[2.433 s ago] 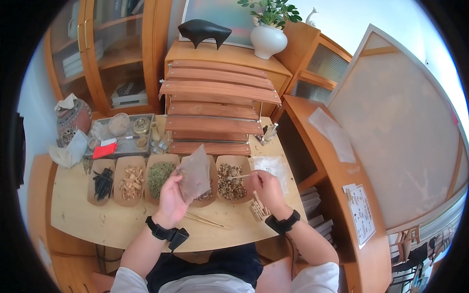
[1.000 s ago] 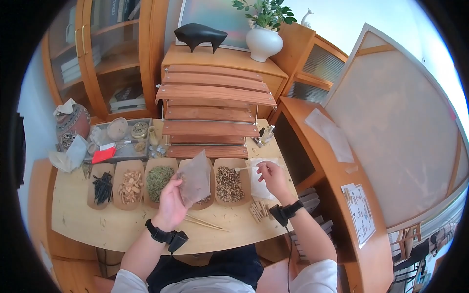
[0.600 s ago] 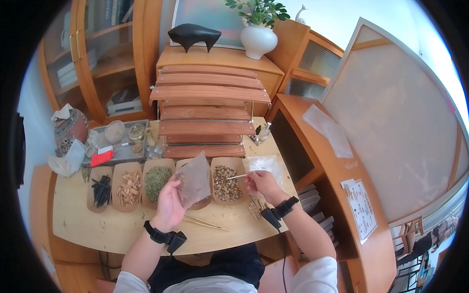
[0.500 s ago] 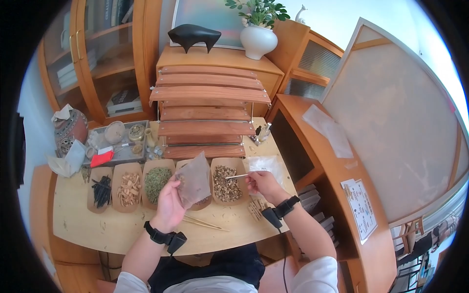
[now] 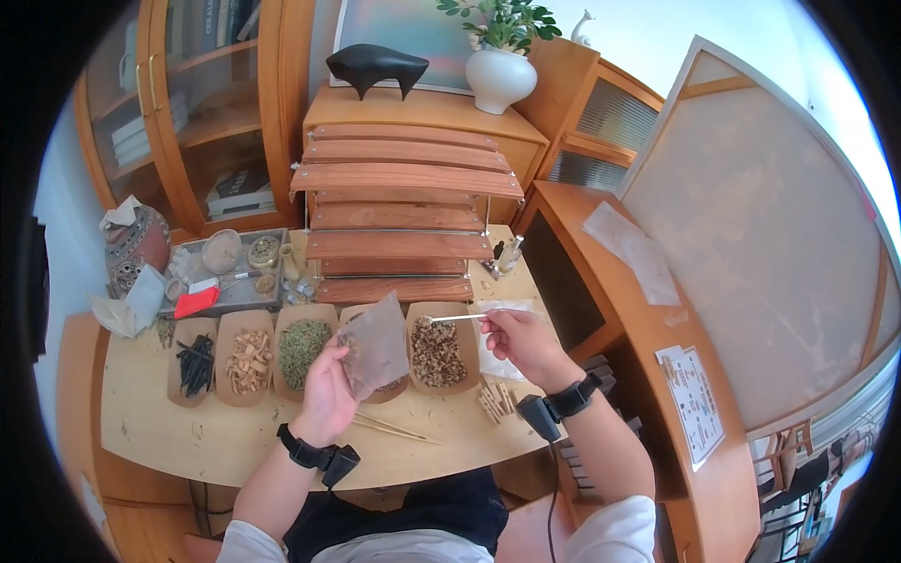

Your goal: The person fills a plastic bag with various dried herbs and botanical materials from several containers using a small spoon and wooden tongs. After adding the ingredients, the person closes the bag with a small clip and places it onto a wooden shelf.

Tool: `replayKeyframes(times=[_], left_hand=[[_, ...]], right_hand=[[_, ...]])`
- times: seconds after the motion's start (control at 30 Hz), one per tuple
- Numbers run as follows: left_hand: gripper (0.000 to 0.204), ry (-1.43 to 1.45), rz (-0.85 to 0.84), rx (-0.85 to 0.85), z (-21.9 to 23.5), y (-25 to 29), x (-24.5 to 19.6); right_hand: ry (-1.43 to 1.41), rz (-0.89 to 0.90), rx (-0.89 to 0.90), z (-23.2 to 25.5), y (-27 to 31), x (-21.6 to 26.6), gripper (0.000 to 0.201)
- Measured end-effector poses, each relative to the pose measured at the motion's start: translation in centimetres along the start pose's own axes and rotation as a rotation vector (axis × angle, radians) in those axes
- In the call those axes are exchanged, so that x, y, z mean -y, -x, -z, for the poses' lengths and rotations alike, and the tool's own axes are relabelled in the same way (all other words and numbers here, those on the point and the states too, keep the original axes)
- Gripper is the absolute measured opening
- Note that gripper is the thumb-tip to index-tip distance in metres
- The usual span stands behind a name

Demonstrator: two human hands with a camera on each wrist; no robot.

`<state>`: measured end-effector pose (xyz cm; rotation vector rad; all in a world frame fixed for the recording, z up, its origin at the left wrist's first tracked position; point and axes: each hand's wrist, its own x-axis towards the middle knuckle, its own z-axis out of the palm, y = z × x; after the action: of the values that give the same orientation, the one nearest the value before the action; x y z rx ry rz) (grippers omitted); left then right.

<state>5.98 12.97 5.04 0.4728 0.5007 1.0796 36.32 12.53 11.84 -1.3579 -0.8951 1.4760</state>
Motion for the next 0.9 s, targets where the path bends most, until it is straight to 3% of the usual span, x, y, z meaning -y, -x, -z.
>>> replayKeyframes(times=[0.13, 0.33, 0.43, 0.53, 0.7, 0.9], left_hand=[[0.05, -0.004, 0.003, -0.008, -0.2, 0.0, 0.0], [0.052, 0.017, 0.009, 0.023, 0.2, -0.1, 0.1], [0.053, 0.044, 0.015, 0.031, 0.4, -0.1, 0.0], [0.053, 0.059, 0.009, 0.009, 0.2, 0.1, -0.2], [0.052, 0.049, -0.005, -0.006, 0.1, 0.0, -0.1], [0.052, 0.051, 0.008, -0.019, -0.1, 0.1, -0.1]], right_hand=[[0.096, -0.007, 0.024, -2.4, 1.4, 1.9, 0.022], [0.333, 0.199, 0.023, -5.6, 3.3, 2.0, 0.028], [0.307, 0.292, -0.025, -4.8, 3.7, 2.0, 0.029], [0.283, 0.272, -0.116, -2.1, 2.7, 1.5, 0.029], [0.628, 0.204, -0.231, 2.8, -0.4, -2.7, 0.029], [0.52, 0.076, -0.15, 1.2, -0.8, -4.6, 0.027]])
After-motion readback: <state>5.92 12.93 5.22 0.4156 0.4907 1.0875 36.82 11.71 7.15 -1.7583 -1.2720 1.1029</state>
